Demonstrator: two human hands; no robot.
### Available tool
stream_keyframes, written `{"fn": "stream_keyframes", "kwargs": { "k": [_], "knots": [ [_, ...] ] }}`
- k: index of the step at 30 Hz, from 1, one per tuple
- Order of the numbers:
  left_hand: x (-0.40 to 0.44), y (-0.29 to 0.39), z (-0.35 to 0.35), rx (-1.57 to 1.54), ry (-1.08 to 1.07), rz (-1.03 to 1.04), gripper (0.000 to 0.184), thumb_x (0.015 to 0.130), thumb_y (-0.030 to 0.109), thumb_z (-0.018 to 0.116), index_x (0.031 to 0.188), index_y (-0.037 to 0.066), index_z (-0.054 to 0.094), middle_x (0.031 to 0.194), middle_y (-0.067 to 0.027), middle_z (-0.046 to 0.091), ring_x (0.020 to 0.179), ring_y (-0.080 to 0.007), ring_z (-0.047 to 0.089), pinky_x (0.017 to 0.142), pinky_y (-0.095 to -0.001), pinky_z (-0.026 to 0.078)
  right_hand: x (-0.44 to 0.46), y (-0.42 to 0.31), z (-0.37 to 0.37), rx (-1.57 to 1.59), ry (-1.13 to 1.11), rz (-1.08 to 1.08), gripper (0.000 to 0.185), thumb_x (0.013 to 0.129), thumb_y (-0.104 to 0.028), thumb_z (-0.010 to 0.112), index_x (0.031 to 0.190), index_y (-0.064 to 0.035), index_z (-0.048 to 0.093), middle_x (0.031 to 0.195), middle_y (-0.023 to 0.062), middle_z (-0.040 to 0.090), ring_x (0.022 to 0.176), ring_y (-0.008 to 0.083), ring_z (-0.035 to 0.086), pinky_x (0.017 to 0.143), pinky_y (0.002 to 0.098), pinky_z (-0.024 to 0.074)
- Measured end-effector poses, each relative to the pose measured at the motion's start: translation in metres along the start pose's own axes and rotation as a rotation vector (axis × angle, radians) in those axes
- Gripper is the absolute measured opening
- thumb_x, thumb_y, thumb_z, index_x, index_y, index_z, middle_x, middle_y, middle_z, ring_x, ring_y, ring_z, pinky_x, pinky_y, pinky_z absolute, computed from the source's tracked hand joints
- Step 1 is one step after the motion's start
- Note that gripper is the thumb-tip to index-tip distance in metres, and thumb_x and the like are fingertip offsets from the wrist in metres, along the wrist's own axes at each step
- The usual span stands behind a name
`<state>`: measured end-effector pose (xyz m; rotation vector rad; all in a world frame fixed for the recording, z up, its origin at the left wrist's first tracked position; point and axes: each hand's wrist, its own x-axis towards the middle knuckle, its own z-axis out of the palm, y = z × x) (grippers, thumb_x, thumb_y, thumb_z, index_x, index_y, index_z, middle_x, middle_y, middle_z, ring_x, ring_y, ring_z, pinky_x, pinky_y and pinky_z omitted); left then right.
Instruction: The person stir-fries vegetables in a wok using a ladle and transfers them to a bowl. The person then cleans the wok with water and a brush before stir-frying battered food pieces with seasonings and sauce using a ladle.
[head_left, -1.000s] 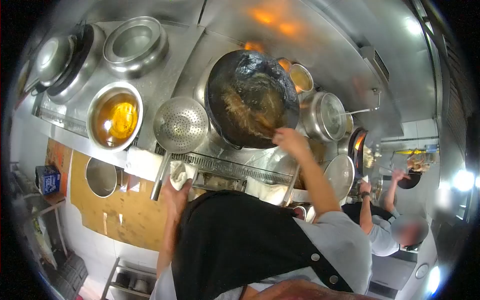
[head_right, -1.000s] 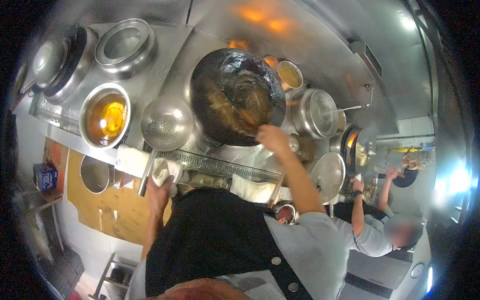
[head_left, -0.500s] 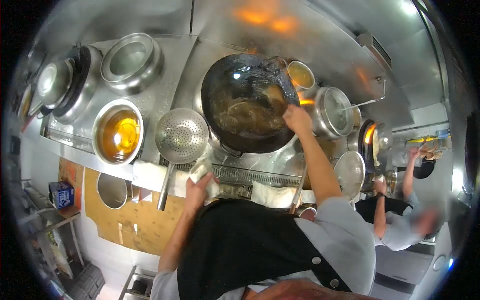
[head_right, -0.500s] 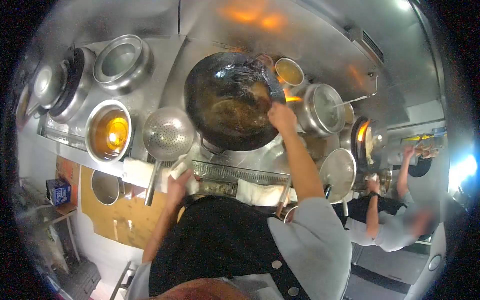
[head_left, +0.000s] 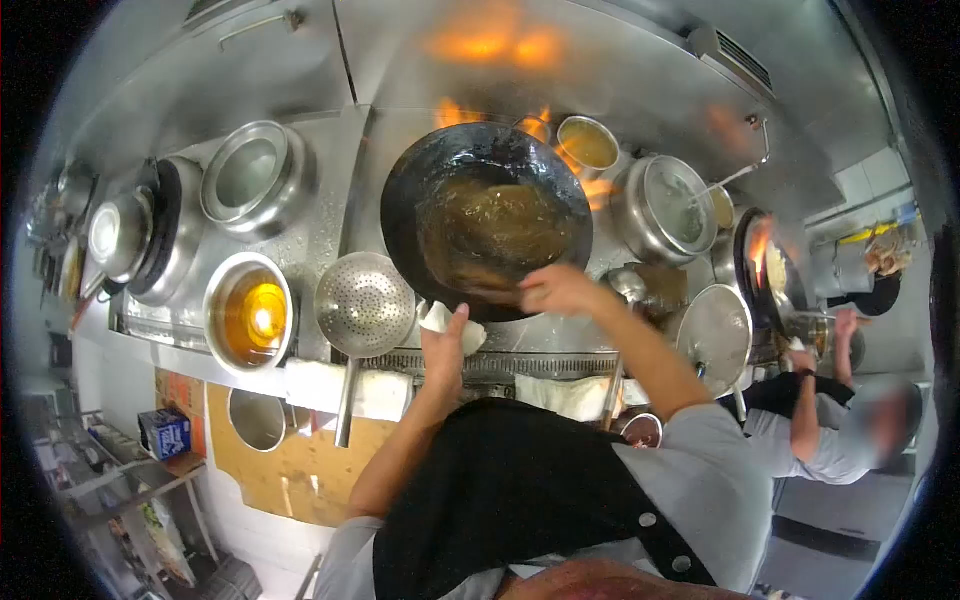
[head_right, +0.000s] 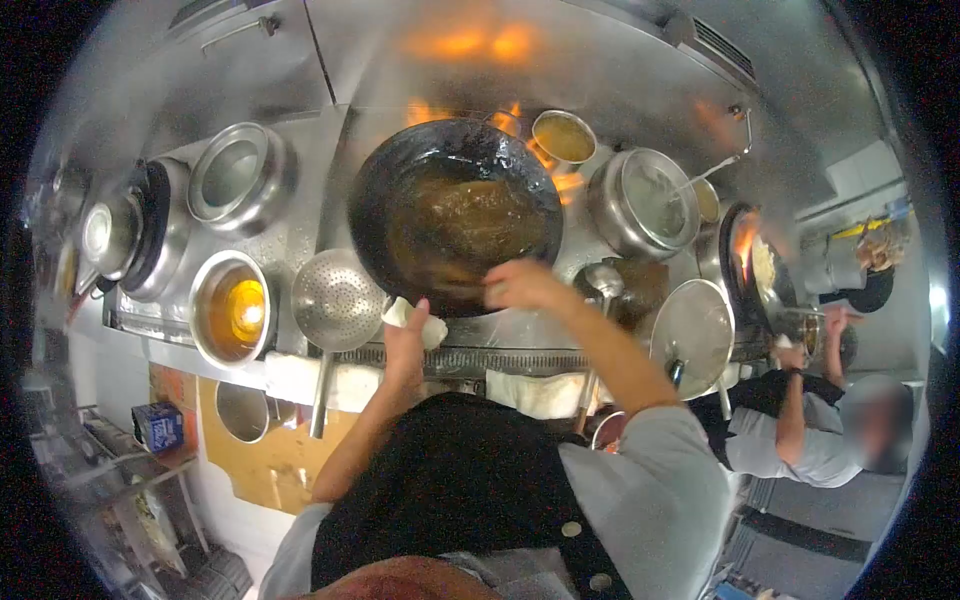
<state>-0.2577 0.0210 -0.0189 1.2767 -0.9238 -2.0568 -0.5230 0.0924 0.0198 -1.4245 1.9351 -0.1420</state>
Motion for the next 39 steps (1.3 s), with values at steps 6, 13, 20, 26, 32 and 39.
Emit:
{"fn": "stream_keyframes", "kwargs": {
  "k": [6, 13, 20, 26, 32, 39],
  "knots": [
    [0.012, -0.008, -0.001, 0.053, 0.054, 0.062, 0.033, 0.084, 0.000, 0.068, 0.115, -0.002, 0.056, 0.099, -0.0120, 0.065, 0.083, -0.0225, 0.067, 0.070, -0.0365, 0.057, 0.120, 0.028, -0.046, -0.157, 0.621, 0.284, 0.020, 0.083, -0.025, 0.066, 0.097, -0.0118, 0.072, 0.098, 0.0180, 0.074, 0.095, 0.0390, 0.071, 0.080, 0.0520, 0.0564],
    [0.008, 0.020, -0.013, 0.177, 0.019, 0.067, 0.014, 0.083, 0.001, 0.067, 0.096, -0.001, 0.062, 0.088, -0.0087, 0.065, 0.076, -0.0198, 0.066, 0.064, -0.0344, 0.055, 0.021, 0.010, -0.007, -0.164, 0.279, 0.222, 0.022, 0.087, -0.031, 0.064, 0.096, -0.0130, 0.072, 0.105, 0.0138, 0.075, 0.102, 0.0373, 0.070, 0.089, 0.0497, 0.0565],
    [0.030, 0.017, -0.020, 0.259, -0.020, 0.132, 0.019, 0.084, 0.008, 0.067, 0.101, 0.000, 0.067, 0.090, -0.0067, 0.068, 0.078, -0.0173, 0.064, 0.069, -0.0335, 0.052, 0.139, 0.025, -0.067, 0.095, 0.709, 0.115, 0.032, 0.089, -0.034, 0.067, 0.110, -0.0085, 0.067, 0.104, 0.0085, 0.077, 0.100, 0.0339, 0.071, 0.084, 0.0484, 0.0569],
    [0.056, 0.003, -0.045, 0.321, 0.084, 0.223, 0.047, 0.101, 0.040, 0.064, 0.122, -0.003, 0.063, 0.100, -0.0077, 0.070, 0.087, -0.0201, 0.067, 0.079, -0.0368, 0.053, 0.114, -0.104, 0.042, 0.486, 0.497, -0.089, 0.054, 0.090, -0.040, 0.068, 0.133, -0.0082, 0.066, 0.126, 0.0230, 0.069, 0.116, 0.0408, 0.067, 0.101, 0.0452, 0.0527],
    [0.050, 0.027, -0.072, 0.137, -0.034, -0.129, 0.055, 0.103, 0.057, 0.055, 0.125, 0.007, 0.061, 0.098, -0.0071, 0.070, 0.083, -0.0191, 0.067, 0.064, -0.0390, 0.054, -0.030, 0.025, 0.010, 0.100, 0.023, -0.046, 0.052, 0.088, -0.044, 0.074, 0.127, -0.0096, 0.073, 0.126, 0.0155, 0.072, 0.123, 0.0297, 0.064, 0.108, 0.0397, 0.0481],
    [0.097, 0.008, -0.055, 0.176, -0.246, -0.101, 0.019, 0.091, 0.019, 0.071, 0.106, 0.010, 0.063, 0.086, -0.0058, 0.068, 0.065, -0.0203, 0.066, 0.048, -0.0346, 0.049, -0.123, 0.007, -0.098, -0.023, 0.985, 0.544, 0.050, 0.087, -0.044, 0.069, 0.127, -0.0137, 0.072, 0.116, 0.0174, 0.074, 0.111, 0.0394, 0.069, 0.095, 0.0486, 0.0560]
  ]
}}
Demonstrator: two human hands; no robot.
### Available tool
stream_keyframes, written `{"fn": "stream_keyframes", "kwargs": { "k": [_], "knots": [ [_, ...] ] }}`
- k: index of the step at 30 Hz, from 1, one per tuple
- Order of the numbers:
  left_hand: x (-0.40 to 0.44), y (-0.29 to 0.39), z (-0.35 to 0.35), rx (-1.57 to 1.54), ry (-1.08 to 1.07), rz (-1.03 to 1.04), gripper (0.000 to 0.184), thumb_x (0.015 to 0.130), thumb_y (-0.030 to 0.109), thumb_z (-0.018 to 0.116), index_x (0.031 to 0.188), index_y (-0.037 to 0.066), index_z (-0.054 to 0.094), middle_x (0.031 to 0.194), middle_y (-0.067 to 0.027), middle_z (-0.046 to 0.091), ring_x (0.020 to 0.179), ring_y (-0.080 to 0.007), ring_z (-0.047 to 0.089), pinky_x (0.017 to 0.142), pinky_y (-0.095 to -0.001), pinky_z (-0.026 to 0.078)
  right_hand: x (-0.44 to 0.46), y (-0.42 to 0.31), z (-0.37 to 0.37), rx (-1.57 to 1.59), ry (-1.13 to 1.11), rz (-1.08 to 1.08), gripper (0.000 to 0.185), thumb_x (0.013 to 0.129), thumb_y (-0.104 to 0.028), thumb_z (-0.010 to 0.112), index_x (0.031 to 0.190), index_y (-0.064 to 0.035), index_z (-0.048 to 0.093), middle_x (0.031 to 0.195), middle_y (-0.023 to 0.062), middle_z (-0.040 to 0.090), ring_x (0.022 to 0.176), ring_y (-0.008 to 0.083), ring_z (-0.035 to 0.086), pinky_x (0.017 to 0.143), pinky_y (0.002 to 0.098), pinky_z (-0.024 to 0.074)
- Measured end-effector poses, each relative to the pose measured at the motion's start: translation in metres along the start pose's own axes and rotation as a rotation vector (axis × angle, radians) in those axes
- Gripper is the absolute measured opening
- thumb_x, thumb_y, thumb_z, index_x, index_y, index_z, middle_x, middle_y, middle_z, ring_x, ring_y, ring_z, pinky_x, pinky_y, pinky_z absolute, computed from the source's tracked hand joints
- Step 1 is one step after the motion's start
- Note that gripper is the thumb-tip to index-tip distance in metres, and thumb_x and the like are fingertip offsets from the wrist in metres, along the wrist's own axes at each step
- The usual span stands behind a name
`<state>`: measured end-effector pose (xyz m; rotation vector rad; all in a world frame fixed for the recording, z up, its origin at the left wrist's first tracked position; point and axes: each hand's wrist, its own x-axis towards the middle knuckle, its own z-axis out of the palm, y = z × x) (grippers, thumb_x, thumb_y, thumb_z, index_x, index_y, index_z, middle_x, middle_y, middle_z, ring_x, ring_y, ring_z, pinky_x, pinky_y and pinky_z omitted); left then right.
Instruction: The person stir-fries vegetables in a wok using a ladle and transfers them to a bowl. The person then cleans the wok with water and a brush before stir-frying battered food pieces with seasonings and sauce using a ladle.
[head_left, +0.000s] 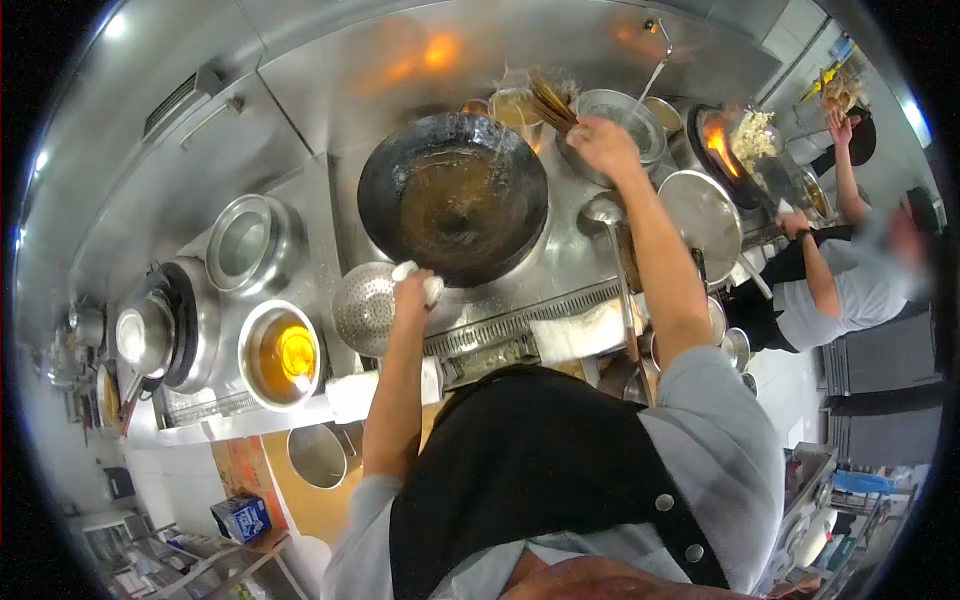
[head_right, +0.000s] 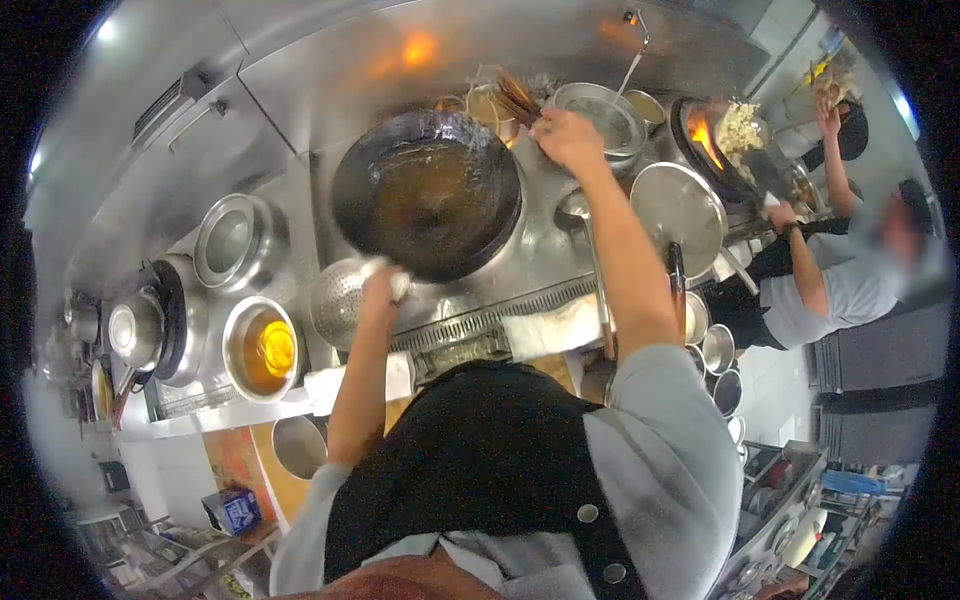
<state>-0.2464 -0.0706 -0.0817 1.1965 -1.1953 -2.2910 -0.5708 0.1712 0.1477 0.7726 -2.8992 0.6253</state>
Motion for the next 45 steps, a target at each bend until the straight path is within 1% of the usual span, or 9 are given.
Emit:
{"fn": "stream_keyframes", "kwargs": {
  "k": [3, 5, 11, 13, 14, 21, 38, 44, 45],
  "knots": [
    [-0.006, -0.019, 0.009, -0.216, -0.032, 0.071, 0.023, 0.083, 0.005, 0.069, 0.105, 0.007, 0.063, 0.084, -0.0068, 0.066, 0.063, -0.0209, 0.066, 0.046, -0.0371, 0.049, -0.095, -0.004, 0.060, 0.305, 0.199, -0.070, 0.055, 0.088, -0.047, 0.071, 0.132, -0.0138, 0.069, 0.120, 0.0182, 0.072, 0.114, 0.0368, 0.069, 0.098, 0.0461, 0.0543],
    [-0.005, -0.030, 0.007, -0.166, -0.030, 0.157, 0.023, 0.081, 0.004, 0.070, 0.103, 0.005, 0.064, 0.085, -0.0073, 0.066, 0.070, -0.0221, 0.066, 0.058, -0.0388, 0.053, -0.158, 0.029, 0.132, 0.234, -0.066, -0.014, 0.057, 0.089, -0.044, 0.073, 0.137, -0.0133, 0.065, 0.122, 0.0171, 0.072, 0.114, 0.0371, 0.069, 0.100, 0.0436, 0.0532],
    [0.023, 0.010, -0.069, 0.330, 0.086, 0.550, 0.021, 0.079, 0.005, 0.071, 0.099, -0.002, 0.069, 0.091, -0.0092, 0.069, 0.079, -0.0227, 0.066, 0.070, -0.0387, 0.052, -0.298, 0.070, 0.113, 0.520, 0.081, 0.040, 0.059, 0.091, -0.038, 0.075, 0.138, -0.0055, 0.063, 0.118, 0.0218, 0.073, 0.112, 0.0349, 0.071, 0.097, 0.0405, 0.0536],
    [-0.016, 0.041, -0.070, -0.007, 0.097, 0.278, 0.021, 0.080, 0.006, 0.071, 0.100, -0.003, 0.069, 0.091, -0.0091, 0.069, 0.078, -0.0232, 0.067, 0.067, -0.0423, 0.052, -0.342, 0.100, 0.097, 0.516, 0.077, 0.049, 0.060, 0.090, -0.038, 0.076, 0.137, -0.0024, 0.062, 0.118, 0.0251, 0.072, 0.113, 0.0336, 0.070, 0.097, 0.0402, 0.0536],
    [-0.009, 0.043, -0.084, 0.015, 0.081, 0.270, 0.018, 0.081, 0.007, 0.070, 0.097, 0.000, 0.068, 0.089, -0.0088, 0.068, 0.074, -0.0224, 0.066, 0.061, -0.0390, 0.051, -0.362, 0.112, 0.087, 0.468, -0.059, 0.258, 0.061, 0.090, -0.037, 0.077, 0.137, -0.0018, 0.062, 0.120, 0.0251, 0.072, 0.114, 0.0336, 0.070, 0.098, 0.0401, 0.0532],
    [-0.041, 0.076, -0.079, 0.173, 0.094, 0.267, 0.013, 0.082, 0.015, 0.070, 0.089, 0.005, 0.066, 0.077, -0.0085, 0.066, 0.061, -0.0208, 0.063, 0.047, -0.0331, 0.041, -0.470, 0.159, 0.088, 0.569, 0.136, 0.523, 0.060, 0.090, -0.032, 0.076, 0.138, 0.0013, 0.061, 0.127, 0.0273, 0.068, 0.123, 0.0353, 0.066, 0.104, 0.0403, 0.0495],
    [-0.095, 0.131, 0.025, 0.461, 0.223, 0.647, 0.011, 0.082, 0.005, 0.067, 0.086, -0.004, 0.069, 0.085, -0.0110, 0.070, 0.075, -0.0214, 0.064, 0.067, -0.0358, 0.049, -0.318, 0.178, 0.092, 0.582, 0.081, 0.255, 0.067, 0.090, -0.044, 0.075, 0.141, -0.0047, 0.059, 0.120, 0.0275, 0.070, 0.116, 0.0410, 0.068, 0.101, 0.0446, 0.0515],
    [-0.097, 0.152, 0.066, 0.469, 0.288, 0.776, 0.026, 0.075, -0.001, 0.070, 0.100, -0.007, 0.068, 0.090, -0.0121, 0.072, 0.076, -0.0221, 0.067, 0.070, -0.0355, 0.053, -0.183, 0.184, 0.123, 0.656, 0.210, 0.018, 0.074, 0.090, -0.045, 0.075, 0.147, -0.0038, 0.054, 0.100, 0.0167, 0.073, 0.085, 0.0240, 0.070, 0.081, 0.0400, 0.0564],
    [-0.103, 0.155, 0.076, 0.509, 0.313, 0.807, 0.026, 0.075, 0.000, 0.070, 0.100, -0.007, 0.068, 0.090, -0.0123, 0.072, 0.077, -0.0220, 0.068, 0.071, -0.0358, 0.053, -0.160, 0.165, 0.091, 0.747, -0.008, 0.158, 0.074, 0.090, -0.046, 0.075, 0.148, -0.0040, 0.054, 0.101, 0.0150, 0.073, 0.080, 0.0217, 0.069, 0.074, 0.0389, 0.0562]
  ]
}}
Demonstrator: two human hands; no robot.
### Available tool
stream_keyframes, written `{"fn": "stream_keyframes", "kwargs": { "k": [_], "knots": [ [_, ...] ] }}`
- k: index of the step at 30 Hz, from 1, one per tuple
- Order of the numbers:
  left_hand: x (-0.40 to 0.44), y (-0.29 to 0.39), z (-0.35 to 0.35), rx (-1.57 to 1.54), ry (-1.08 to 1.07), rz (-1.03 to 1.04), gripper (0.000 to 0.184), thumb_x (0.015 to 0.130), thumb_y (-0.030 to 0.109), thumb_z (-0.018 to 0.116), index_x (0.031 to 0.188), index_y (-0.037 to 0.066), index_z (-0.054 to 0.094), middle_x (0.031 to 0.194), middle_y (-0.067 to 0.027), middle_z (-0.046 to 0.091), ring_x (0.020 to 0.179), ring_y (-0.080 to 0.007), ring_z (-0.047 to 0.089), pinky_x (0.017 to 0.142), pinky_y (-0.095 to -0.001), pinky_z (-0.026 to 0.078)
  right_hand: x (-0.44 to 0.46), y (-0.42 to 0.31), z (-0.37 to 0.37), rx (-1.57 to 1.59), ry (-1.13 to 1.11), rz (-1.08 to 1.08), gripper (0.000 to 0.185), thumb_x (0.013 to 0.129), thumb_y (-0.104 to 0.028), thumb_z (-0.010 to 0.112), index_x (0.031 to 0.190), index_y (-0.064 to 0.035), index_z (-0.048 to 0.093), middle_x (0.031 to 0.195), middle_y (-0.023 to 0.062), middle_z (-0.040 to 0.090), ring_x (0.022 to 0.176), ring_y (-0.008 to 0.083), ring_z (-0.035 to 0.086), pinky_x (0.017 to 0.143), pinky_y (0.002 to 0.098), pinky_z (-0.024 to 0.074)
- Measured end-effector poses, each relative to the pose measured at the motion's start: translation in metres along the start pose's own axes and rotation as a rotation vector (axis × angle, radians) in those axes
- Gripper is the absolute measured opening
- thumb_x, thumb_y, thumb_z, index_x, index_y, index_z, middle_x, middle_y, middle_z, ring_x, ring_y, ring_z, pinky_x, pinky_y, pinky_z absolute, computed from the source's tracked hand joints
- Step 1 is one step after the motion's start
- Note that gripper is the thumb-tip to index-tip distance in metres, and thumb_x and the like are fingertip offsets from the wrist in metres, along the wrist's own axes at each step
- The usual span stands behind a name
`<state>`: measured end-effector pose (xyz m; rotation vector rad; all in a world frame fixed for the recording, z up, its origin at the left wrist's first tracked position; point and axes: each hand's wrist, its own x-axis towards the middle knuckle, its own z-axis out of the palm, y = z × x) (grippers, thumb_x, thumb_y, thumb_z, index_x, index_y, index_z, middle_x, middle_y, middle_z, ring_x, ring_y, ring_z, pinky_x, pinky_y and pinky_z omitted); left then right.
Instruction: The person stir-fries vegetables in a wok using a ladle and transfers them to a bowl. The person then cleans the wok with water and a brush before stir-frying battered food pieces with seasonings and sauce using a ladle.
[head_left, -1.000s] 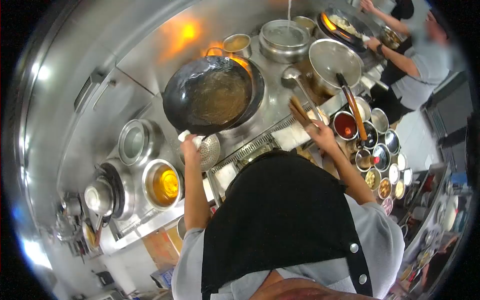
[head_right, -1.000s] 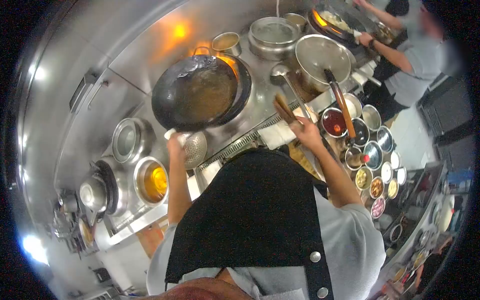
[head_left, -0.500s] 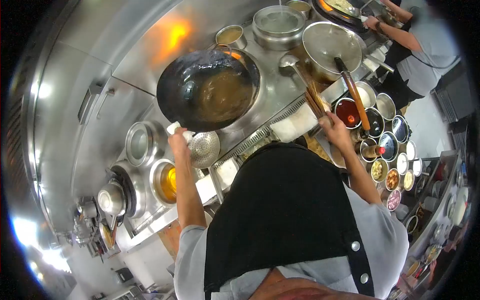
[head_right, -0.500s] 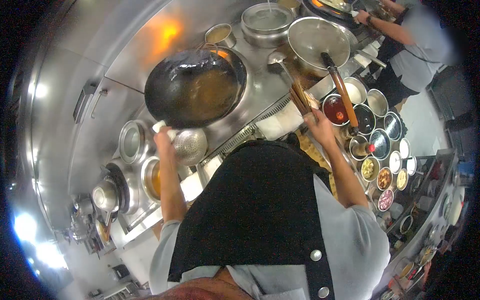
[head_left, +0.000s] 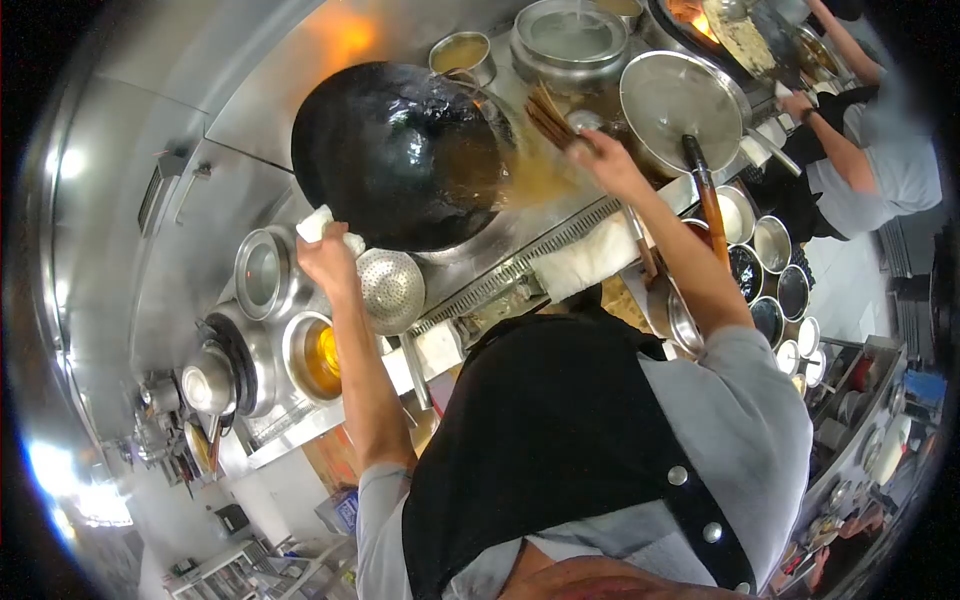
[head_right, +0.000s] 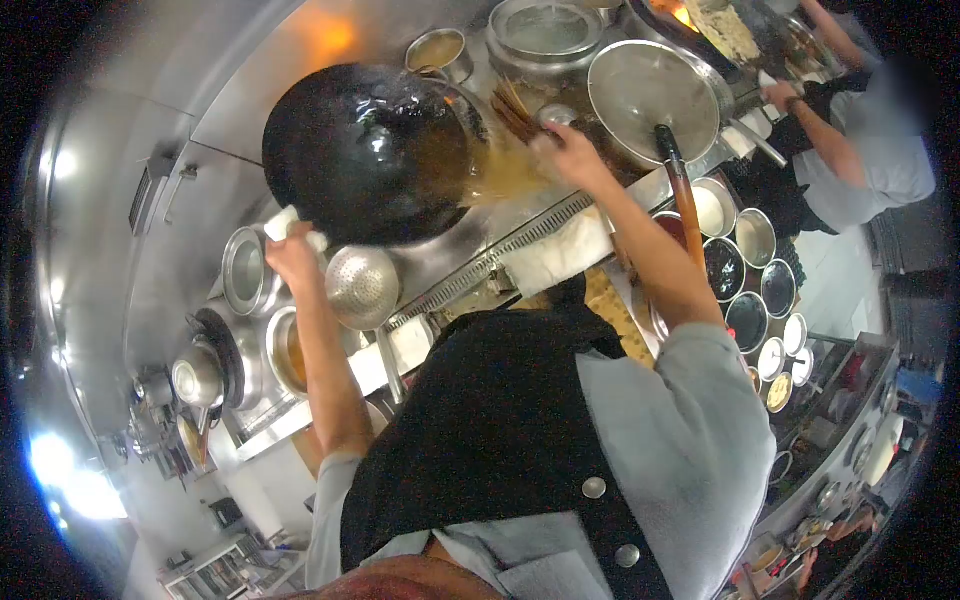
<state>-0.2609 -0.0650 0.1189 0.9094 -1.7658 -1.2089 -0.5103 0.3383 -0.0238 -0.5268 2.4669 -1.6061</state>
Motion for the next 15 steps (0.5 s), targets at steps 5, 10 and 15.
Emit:
{"fn": "stream_keyframes", "kwargs": {
  "k": [5, 10, 15],
  "knots": [
    [-0.032, 0.052, 0.017, 0.322, 0.034, 0.287, 0.028, 0.075, 0.006, 0.074, 0.096, -0.009, 0.064, 0.088, -0.0220, 0.073, 0.078, -0.0321, 0.071, 0.075, -0.0420, 0.055, 0.121, -0.078, 0.057, 0.432, 0.015, 0.249, 0.061, 0.092, -0.039, 0.073, 0.141, -0.0063, 0.059, 0.100, 0.0147, 0.072, 0.065, 0.0184, 0.067, 0.049, 0.0304, 0.0510],
    [-0.100, 0.071, 0.022, 0.424, 0.009, 0.383, 0.042, 0.073, 0.010, 0.080, 0.105, -0.008, 0.059, 0.089, -0.0264, 0.072, 0.081, -0.0379, 0.073, 0.077, -0.0447, 0.056, 0.099, -0.131, 0.191, 0.685, 0.020, 0.060, 0.021, 0.097, -0.022, 0.066, 0.112, -0.0070, 0.066, 0.084, 0.0042, 0.066, 0.064, 0.0150, 0.063, 0.053, 0.0329, 0.0540],
    [-0.098, 0.041, 0.002, 0.264, 0.031, 0.246, 0.043, 0.075, 0.007, 0.078, 0.111, -0.009, 0.060, 0.094, -0.0202, 0.073, 0.082, -0.0271, 0.072, 0.078, -0.0413, 0.056, -0.075, -0.119, 0.195, 0.330, -0.407, -0.512, 0.026, 0.094, -0.019, 0.070, 0.116, -0.0071, 0.069, 0.100, 0.0066, 0.073, 0.095, 0.0231, 0.070, 0.088, 0.0402, 0.0547]
  ]
}}
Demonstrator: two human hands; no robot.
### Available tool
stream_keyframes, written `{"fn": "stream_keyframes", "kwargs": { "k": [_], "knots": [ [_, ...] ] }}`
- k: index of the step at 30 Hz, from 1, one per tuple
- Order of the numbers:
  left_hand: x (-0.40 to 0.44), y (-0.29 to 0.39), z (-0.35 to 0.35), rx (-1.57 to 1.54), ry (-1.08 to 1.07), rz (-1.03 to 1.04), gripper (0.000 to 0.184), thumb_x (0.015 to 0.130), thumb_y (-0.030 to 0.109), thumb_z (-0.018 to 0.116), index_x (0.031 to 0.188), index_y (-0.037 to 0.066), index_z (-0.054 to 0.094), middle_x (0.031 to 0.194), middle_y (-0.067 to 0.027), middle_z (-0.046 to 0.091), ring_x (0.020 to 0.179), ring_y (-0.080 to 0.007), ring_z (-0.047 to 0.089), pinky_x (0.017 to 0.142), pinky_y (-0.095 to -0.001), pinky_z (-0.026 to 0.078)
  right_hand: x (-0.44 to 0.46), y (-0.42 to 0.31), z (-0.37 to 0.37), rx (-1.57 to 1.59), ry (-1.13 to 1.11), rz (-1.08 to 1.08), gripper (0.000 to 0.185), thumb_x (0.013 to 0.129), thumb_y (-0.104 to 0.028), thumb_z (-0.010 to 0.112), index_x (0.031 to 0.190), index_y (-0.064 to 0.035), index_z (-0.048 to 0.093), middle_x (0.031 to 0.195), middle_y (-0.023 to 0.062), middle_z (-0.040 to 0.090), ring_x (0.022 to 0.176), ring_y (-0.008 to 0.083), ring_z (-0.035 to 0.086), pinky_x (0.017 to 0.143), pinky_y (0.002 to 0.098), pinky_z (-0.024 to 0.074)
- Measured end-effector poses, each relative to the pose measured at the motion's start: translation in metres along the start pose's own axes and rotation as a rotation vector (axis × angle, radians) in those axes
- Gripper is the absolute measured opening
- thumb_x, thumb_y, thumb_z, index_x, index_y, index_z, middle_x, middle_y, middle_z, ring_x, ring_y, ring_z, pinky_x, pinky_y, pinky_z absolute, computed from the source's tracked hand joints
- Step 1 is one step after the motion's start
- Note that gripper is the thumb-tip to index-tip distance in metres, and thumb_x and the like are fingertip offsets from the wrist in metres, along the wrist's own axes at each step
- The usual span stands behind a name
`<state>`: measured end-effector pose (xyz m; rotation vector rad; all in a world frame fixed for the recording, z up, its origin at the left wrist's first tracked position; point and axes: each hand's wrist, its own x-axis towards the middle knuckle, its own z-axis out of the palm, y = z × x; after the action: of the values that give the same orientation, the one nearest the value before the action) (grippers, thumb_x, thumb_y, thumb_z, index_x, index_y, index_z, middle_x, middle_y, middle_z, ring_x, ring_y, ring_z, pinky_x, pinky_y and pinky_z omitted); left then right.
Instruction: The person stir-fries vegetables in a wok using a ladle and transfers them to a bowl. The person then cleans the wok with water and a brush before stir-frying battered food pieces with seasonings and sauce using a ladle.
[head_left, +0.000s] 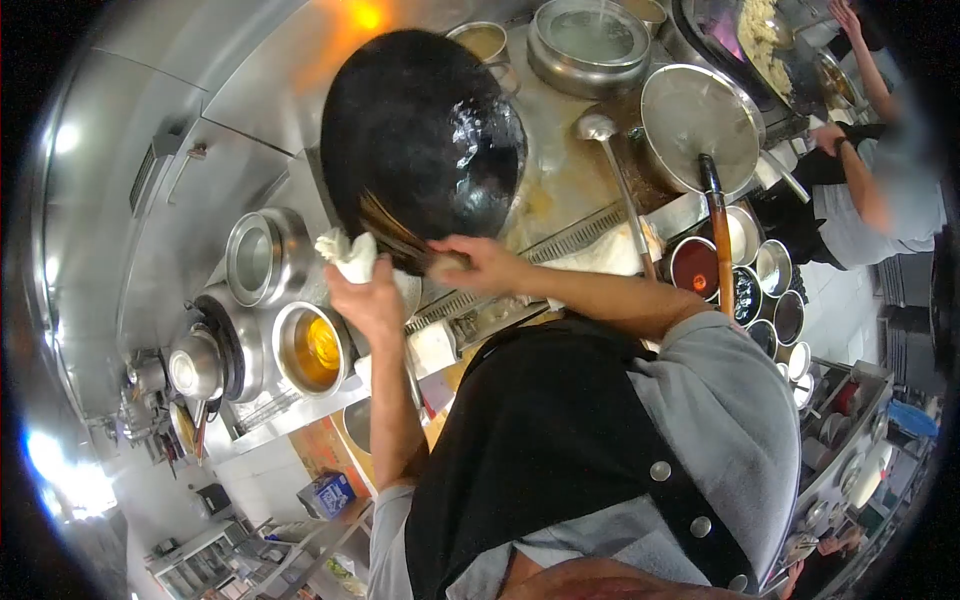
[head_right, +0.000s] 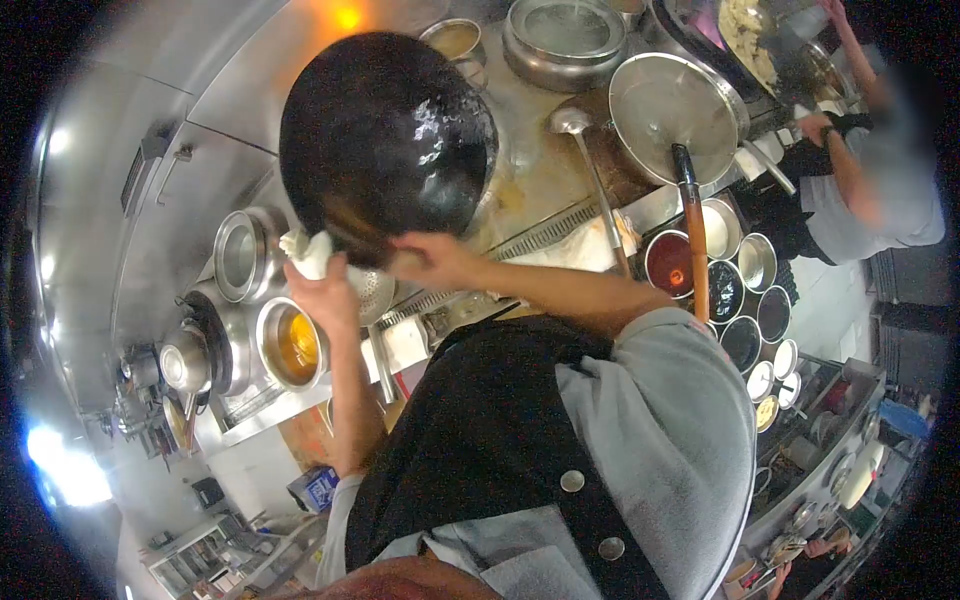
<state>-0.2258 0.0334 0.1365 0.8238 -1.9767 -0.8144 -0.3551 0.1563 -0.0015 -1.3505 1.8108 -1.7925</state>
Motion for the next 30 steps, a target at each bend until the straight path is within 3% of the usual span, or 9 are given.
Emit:
{"fn": "stream_keyframes", "kwargs": {
  "k": [3, 4, 6, 10, 15, 18, 24, 27, 30],
  "knots": [
    [0.015, -0.052, -0.025, -0.252, -0.052, -0.225, 0.043, 0.075, 0.004, 0.073, 0.115, -0.008, 0.062, 0.097, -0.0135, 0.071, 0.084, -0.0220, 0.067, 0.079, -0.0342, 0.054, -0.016, 0.149, -0.113, -0.691, -0.388, -0.007, 0.032, 0.091, -0.023, 0.069, 0.119, -0.0098, 0.072, 0.110, 0.0131, 0.075, 0.101, 0.0293, 0.072, 0.090, 0.0425, 0.0555],
    [0.015, -0.072, -0.031, -0.319, -0.048, -0.311, 0.043, 0.075, 0.005, 0.071, 0.115, -0.008, 0.062, 0.097, -0.0129, 0.070, 0.083, -0.0221, 0.066, 0.078, -0.0335, 0.053, -0.004, 0.097, -0.159, -0.530, -0.135, 0.499, 0.032, 0.089, -0.025, 0.067, 0.116, -0.0091, 0.073, 0.105, 0.0179, 0.075, 0.099, 0.0324, 0.073, 0.089, 0.0466, 0.0563],
    [0.010, -0.100, -0.028, -0.306, 0.002, -0.361, 0.035, 0.077, 0.008, 0.068, 0.108, -0.008, 0.067, 0.096, -0.0125, 0.070, 0.080, -0.0219, 0.065, 0.074, -0.0336, 0.053, 0.000, 0.083, -0.195, -0.880, 0.427, 0.482, 0.028, 0.091, -0.027, 0.063, 0.109, -0.0084, 0.073, 0.101, 0.0199, 0.074, 0.097, 0.0358, 0.072, 0.088, 0.0489, 0.0562],
    [-0.004, -0.148, -0.023, -0.389, 0.074, -0.575, 0.026, 0.082, 0.011, 0.065, 0.098, -0.008, 0.073, 0.095, -0.0126, 0.071, 0.078, -0.0225, 0.066, 0.070, -0.0352, 0.053, -0.095, 0.107, -0.174, -0.968, 0.043, 0.805, 0.034, 0.092, -0.033, 0.060, 0.112, -0.0088, 0.072, 0.099, 0.0228, 0.074, 0.093, 0.0431, 0.072, 0.083, 0.0521, 0.0578],
    [-0.041, -0.165, 0.026, -0.594, 0.059, -0.873, 0.022, 0.089, 0.013, 0.070, 0.103, -0.004, 0.072, 0.098, -0.0100, 0.072, 0.080, -0.0208, 0.065, 0.072, -0.0362, 0.052, -0.164, 0.064, -0.150, -0.824, 0.251, 0.831, 0.034, 0.090, -0.027, 0.064, 0.118, -0.0098, 0.072, 0.113, 0.0278, 0.070, 0.104, 0.0428, 0.069, 0.091, 0.0511, 0.0552],
    [-0.064, -0.164, 0.069, -0.730, -0.022, -0.851, 0.029, 0.088, 0.010, 0.075, 0.113, 0.001, 0.064, 0.099, -0.0065, 0.068, 0.081, -0.0182, 0.064, 0.071, -0.0349, 0.052, -0.211, 0.057, -0.173, -1.195, 0.201, 0.879, 0.057, 0.086, -0.019, 0.066, 0.142, -0.0146, 0.058, 0.120, 0.0298, 0.067, 0.108, 0.0457, 0.068, 0.093, 0.0513, 0.0544],
    [-0.067, -0.115, 0.093, -0.720, -0.056, -0.870, 0.035, 0.100, 0.040, 0.066, 0.116, 0.009, 0.060, 0.087, -0.0041, 0.065, 0.067, -0.0147, 0.063, 0.047, -0.0287, 0.047, -0.242, 0.064, -0.172, -1.034, 0.177, 1.074, 0.068, 0.085, -0.012, 0.061, 0.150, -0.0103, 0.043, 0.117, 0.0287, 0.069, 0.111, 0.0463, 0.067, 0.095, 0.0547, 0.0526],
    [-0.073, -0.147, 0.081, -0.761, -0.300, -1.051, 0.053, 0.102, 0.064, 0.051, 0.111, 0.012, 0.060, 0.089, -0.0034, 0.067, 0.063, -0.0156, 0.063, 0.046, -0.0306, 0.047, -0.229, 0.063, -0.191, -0.819, 0.317, 0.846, 0.053, 0.085, -0.016, 0.065, 0.135, -0.0014, 0.053, 0.104, 0.0270, 0.071, 0.100, 0.0418, 0.070, 0.088, 0.0503, 0.0542],
    [-0.124, -0.159, 0.033, -0.742, -0.374, -0.898, 0.042, 0.099, 0.040, 0.064, 0.125, 0.008, 0.059, 0.094, -0.0060, 0.068, 0.077, -0.0191, 0.067, 0.060, -0.0350, 0.056, -0.229, 0.067, -0.189, -0.512, 0.451, 0.721, 0.040, 0.089, -0.018, 0.067, 0.123, 0.0016, 0.057, 0.082, 0.0175, 0.065, 0.071, 0.0295, 0.063, 0.064, 0.0425, 0.0495]
  ]
}}
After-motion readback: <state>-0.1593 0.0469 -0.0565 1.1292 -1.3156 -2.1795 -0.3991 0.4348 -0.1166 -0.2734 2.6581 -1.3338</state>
